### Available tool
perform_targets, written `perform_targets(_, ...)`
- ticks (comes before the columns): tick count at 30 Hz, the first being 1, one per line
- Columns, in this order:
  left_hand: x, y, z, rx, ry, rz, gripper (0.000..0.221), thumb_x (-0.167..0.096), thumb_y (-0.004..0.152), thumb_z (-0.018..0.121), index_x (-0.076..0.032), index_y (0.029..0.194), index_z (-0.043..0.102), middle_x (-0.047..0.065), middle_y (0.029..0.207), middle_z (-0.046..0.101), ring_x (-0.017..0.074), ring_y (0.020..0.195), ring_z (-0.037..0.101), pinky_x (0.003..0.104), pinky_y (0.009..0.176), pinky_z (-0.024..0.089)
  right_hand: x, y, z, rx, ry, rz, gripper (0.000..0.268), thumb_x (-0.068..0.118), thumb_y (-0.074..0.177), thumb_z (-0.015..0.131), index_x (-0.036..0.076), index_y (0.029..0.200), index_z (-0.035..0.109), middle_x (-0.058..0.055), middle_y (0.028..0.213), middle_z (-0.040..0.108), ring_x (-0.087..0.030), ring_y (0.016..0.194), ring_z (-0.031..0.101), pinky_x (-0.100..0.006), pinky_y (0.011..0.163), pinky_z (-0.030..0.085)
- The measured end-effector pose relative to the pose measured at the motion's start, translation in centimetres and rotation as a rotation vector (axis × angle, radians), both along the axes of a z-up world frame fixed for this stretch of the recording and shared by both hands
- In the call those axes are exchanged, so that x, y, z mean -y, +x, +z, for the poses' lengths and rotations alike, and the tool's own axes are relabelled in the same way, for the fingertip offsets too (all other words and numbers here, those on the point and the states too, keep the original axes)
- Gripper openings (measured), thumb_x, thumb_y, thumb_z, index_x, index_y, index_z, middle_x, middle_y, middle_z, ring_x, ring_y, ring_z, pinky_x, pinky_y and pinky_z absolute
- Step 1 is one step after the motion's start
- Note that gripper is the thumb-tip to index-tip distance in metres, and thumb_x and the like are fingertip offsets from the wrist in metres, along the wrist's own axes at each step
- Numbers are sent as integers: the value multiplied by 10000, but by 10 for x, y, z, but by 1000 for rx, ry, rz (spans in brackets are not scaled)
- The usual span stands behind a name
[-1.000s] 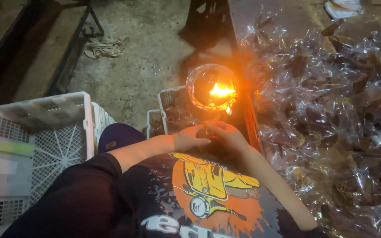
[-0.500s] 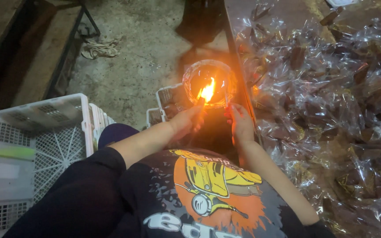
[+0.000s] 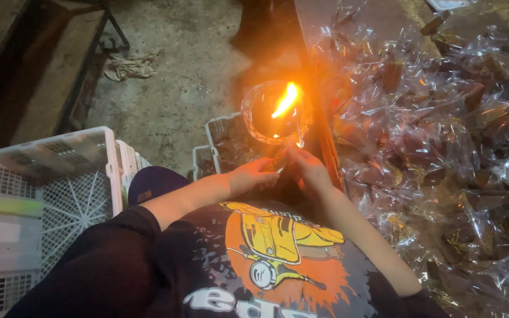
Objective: Sealing plastic bags containing food products by melting the plastic edges over an open flame.
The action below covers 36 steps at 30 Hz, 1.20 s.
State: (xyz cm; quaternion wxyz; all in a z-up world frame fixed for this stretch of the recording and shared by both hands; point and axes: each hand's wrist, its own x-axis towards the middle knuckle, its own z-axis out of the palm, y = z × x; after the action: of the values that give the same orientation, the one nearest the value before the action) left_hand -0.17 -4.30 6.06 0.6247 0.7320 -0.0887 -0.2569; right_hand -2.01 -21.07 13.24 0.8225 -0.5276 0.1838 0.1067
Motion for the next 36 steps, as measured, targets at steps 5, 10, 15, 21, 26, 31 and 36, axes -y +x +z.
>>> perform_targets(5,-23,7,-24,-218,-581,396,805,74,837,779,-97,1500,356,232,1219,605,356,1006,691,524,827,645,-19,-30,64,20,-170,168,274,241,852,834,23,879,670,-86,749,588,-184,714,607,-324,696,546)
perform_targets(10,-18,-2,-22,-154,-435,276,712,-101,854,838,-138,1462,470,114,1067,670,202,927,682,377,753,672,2,-21,4,83,-507,413,385,405,853,817,38,828,703,-106,779,663,-213,784,627,-387,745,557)
perform_targets(15,-25,-10,-19,-107,-163,226,637,-319,884,806,-76,1419,559,259,1260,661,168,340,570,176,252,430,50,50,-101,472,-812,-130,336,457,881,857,232,1103,744,-44,813,638,-131,814,628,-283,734,541)
perform_targets(21,-37,7,-61,-291,-4,269,851,-421,897,825,-200,1584,373,288,1615,256,480,1325,513,536,966,563,108,67,-94,392,-679,-456,573,113,885,881,170,1394,623,-56,1690,-58,-330,1238,577,-312,1036,607)
perform_targets(26,-38,-7,-42,-310,54,169,711,-453,932,764,-137,1510,497,277,1548,393,473,1328,523,550,1016,516,94,42,-33,418,-714,-270,151,68,930,693,85,1078,669,-28,1037,616,-113,1007,569,-301,954,491)
perform_targets(31,-41,7,-78,-298,66,182,659,-447,944,742,-147,1490,528,232,1471,517,425,1290,570,528,987,537,149,70,-92,592,-761,-716,440,101,949,720,144,1352,548,-79,1357,443,-198,1220,532,-341,1091,445)
perform_targets(36,-43,5,-78,-306,59,173,638,-456,956,728,-146,1479,534,214,1473,541,438,1316,545,556,987,526,141,70,-94,749,-568,-583,1031,-97,993,704,229,1667,-6,-129,1747,246,-294,1608,227,-429,1281,249)
